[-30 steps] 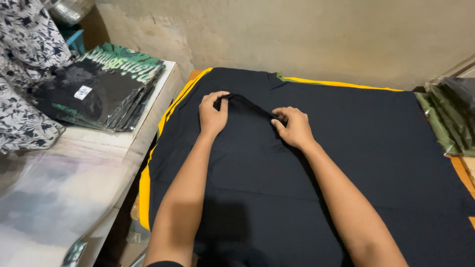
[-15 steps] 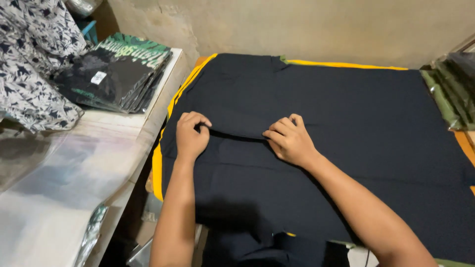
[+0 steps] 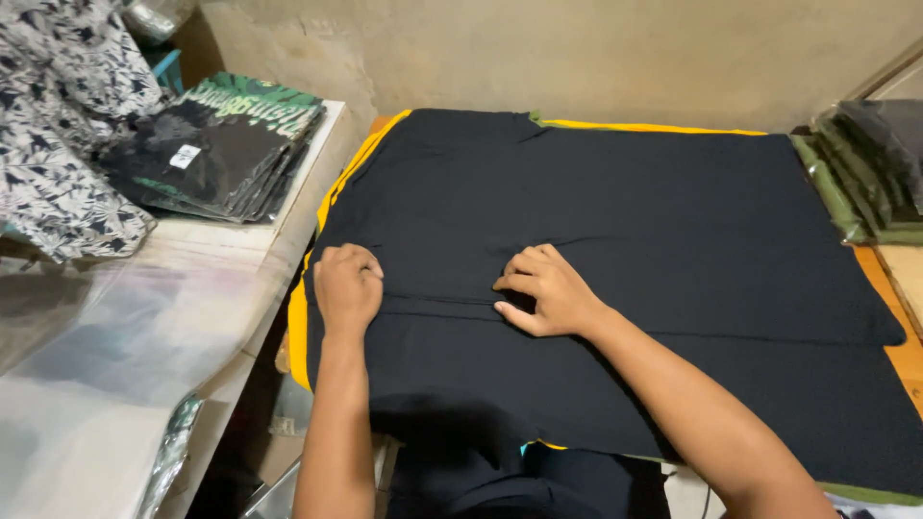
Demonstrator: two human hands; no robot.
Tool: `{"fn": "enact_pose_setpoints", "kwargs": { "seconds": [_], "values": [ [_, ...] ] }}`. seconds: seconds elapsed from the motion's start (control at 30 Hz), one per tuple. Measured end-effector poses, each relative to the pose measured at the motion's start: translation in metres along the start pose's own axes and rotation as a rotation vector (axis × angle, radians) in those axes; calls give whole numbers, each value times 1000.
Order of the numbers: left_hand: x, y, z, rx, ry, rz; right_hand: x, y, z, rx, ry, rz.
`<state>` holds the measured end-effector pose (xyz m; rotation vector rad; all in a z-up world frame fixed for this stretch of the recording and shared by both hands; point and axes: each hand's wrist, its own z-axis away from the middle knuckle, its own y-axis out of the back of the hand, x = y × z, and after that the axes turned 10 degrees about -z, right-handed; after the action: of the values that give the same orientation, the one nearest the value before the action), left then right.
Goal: Folding black t-shirts and placing them into clear plastic bags for packaging.
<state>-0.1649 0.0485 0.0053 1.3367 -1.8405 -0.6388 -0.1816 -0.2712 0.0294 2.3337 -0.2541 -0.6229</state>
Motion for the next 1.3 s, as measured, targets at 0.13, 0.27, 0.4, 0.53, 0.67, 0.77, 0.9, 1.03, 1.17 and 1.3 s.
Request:
{"fn": "enact_pose_setpoints", "kwargs": {
  "seconds": [0.13,0.27,0.4,0.53,0.67,0.77,0.9,1.03,1.17,1.3],
  "values": [
    [14,10,-4,254,-108,80,-6,13,5,41,-24,-7],
    [63,15,-10,304,-323,-4,3,29,22,52,-182,103],
    [75,-1,-4,-455,-308,-206,14,58,54,4,-378,257],
    [70,0,-10,-579,-321,-283,32,105,102,-54,-509,459],
    [69,4,-14,-659,-210,-299,49,160,148,-202,-877,524],
    [50,-7,-16,-642,-136,-331,66,197,185,-205,-997,584],
    [19,-19,-22,-589,41,-345,97,224,230,-148,-1168,694],
    [26,-40,-27,-203,48,-238,126,206,240,-142,-1209,809],
    [85,-40,-58,194,-328,-99,98,160,182,-140,-901,777],
    [120,-92,-85,-404,-229,-36,76,122,121,-239,-740,611]
  ]
}}
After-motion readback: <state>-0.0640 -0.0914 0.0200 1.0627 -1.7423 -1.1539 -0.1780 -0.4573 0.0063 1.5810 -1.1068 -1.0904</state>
